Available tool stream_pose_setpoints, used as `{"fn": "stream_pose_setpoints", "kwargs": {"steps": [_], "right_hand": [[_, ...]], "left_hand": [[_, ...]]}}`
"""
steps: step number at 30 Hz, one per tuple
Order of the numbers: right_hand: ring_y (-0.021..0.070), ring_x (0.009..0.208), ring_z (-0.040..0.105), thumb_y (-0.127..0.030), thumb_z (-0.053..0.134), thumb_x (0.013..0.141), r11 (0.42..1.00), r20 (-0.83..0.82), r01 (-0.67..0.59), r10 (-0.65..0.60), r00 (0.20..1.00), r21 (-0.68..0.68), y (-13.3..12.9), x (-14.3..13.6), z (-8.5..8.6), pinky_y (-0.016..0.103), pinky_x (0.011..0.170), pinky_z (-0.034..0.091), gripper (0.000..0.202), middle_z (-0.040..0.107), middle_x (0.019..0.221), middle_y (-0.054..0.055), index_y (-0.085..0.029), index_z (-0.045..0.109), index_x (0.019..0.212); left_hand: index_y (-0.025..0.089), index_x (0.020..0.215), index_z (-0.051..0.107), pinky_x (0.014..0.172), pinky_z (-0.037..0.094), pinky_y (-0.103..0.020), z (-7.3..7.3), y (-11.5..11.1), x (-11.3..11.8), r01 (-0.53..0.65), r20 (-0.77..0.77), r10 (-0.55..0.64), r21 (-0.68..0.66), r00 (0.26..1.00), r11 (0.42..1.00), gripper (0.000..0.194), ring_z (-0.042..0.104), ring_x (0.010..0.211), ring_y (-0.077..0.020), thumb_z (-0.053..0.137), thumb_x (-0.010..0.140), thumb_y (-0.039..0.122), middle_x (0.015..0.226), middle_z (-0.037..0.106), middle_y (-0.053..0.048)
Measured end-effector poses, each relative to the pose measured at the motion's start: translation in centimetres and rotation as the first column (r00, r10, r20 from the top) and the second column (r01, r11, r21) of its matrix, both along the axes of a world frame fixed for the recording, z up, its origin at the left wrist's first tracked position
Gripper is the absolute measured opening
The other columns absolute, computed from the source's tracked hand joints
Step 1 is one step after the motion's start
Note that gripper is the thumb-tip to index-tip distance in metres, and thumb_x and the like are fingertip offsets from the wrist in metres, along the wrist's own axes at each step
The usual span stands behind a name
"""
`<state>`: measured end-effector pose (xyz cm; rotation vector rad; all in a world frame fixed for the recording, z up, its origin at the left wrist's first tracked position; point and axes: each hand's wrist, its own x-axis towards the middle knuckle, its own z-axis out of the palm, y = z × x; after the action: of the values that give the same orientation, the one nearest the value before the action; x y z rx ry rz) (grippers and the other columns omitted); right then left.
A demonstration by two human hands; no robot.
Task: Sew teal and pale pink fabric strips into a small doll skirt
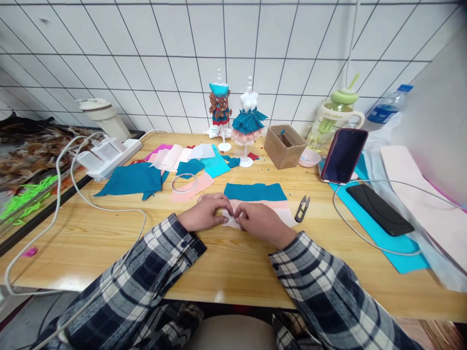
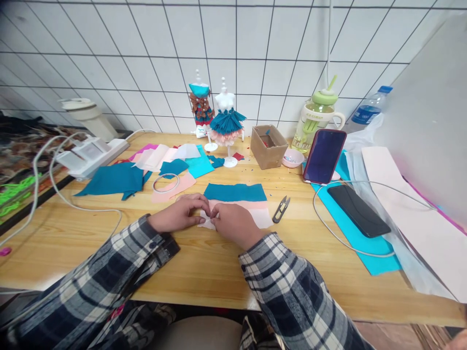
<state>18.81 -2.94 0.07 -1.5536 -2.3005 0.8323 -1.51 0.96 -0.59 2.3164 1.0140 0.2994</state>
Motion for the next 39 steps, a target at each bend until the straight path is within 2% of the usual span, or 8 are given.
{"fn": "stream_pose_setpoints", "kwargs": {"steps": [7,11,14,21,32,35,39], "right_hand": [[0.0156,0.080,0.058,-0.023,0.055,0.086,0.999,-0.030,0.005,-0.006,1.000,-0.032,0.19,0.56,0.11,0.025,0.064,0.032,0.024,0.068,0.089,0.003,-0.020,0.054,0.109],[0.0140,0.075,0.059,-0.023,0.049,0.088,0.987,-0.131,-0.032,0.011,0.991,-0.156,0.65,0.81,0.15,0.023,0.062,0.032,0.014,0.068,0.072,-0.003,-0.023,0.053,0.102],[0.0138,0.073,0.059,-0.025,0.051,0.087,0.979,-0.134,0.007,-0.035,0.990,-0.204,0.86,0.74,0.05,0.023,0.060,0.032,0.012,0.067,0.069,-0.004,-0.023,0.054,0.098],[0.0144,0.075,0.057,-0.024,0.054,0.083,0.999,0.041,0.023,-0.022,0.999,-0.027,0.63,0.56,-0.16,0.023,0.060,0.030,0.016,0.067,0.088,0.001,-0.021,0.057,0.099],[0.0133,0.075,0.056,-0.025,0.055,0.084,1.000,0.105,-0.003,0.002,0.994,0.011,0.56,0.40,-0.62,0.024,0.059,0.027,0.010,0.065,0.083,0.000,-0.022,0.058,0.093],[0.0139,0.075,0.056,-0.028,0.056,0.084,0.999,0.127,-0.002,-0.003,0.992,0.043,0.43,0.41,-0.73,0.025,0.059,0.027,0.010,0.065,0.082,0.000,-0.022,0.057,0.092],[0.0155,0.077,0.057,-0.039,0.063,0.081,0.997,0.154,0.053,-0.062,0.986,0.059,0.58,0.90,-0.54,0.025,0.058,0.026,0.020,0.065,0.082,0.000,-0.023,0.057,0.091]], "left_hand": [[0.023,0.091,0.069,0.099,0.038,-0.034,0.10,0.05,-0.06,0.005,0.000,-0.005,-0.010,1.000,1.000,0.013,0.055,0.107,-0.0210,0.066,0.078,0.025,0.106,0.061,-0.002],[0.025,0.093,0.070,0.100,0.037,-0.034,0.17,0.15,-0.25,0.038,-0.005,-0.038,-0.007,0.999,0.999,0.016,0.055,0.108,-0.0210,0.066,0.078,0.025,0.107,0.062,-0.002],[0.026,0.096,0.071,0.099,0.037,-0.034,0.14,0.24,-0.34,0.049,-0.005,-0.050,-0.005,0.999,0.999,0.019,0.054,0.109,-0.0215,0.066,0.078,0.024,0.109,0.062,-0.002],[0.026,0.095,0.072,0.100,0.036,-0.033,-0.21,0.41,-0.43,0.056,-0.009,-0.056,0.002,0.998,0.998,0.018,0.054,0.109,-0.0207,0.068,0.078,0.025,0.110,0.061,-0.002],[0.027,0.095,0.072,0.101,0.034,-0.034,-0.27,0.38,-0.49,0.062,-0.023,-0.062,0.005,0.998,0.998,0.018,0.053,0.110,-0.0212,0.067,0.078,0.025,0.109,0.061,-0.002],[0.030,0.093,0.073,0.104,0.028,-0.039,-0.18,0.24,-0.48,0.065,-0.061,-0.064,0.014,0.996,0.998,0.016,0.052,0.111,-0.0215,0.065,0.080,0.024,0.110,0.060,-0.001],[0.034,0.092,0.073,0.108,0.016,-0.047,-0.01,0.01,-0.46,0.074,-0.092,-0.073,0.007,0.993,0.997,0.019,0.051,0.111,-0.0221,0.062,0.082,0.023,0.111,0.059,0.000]]}}
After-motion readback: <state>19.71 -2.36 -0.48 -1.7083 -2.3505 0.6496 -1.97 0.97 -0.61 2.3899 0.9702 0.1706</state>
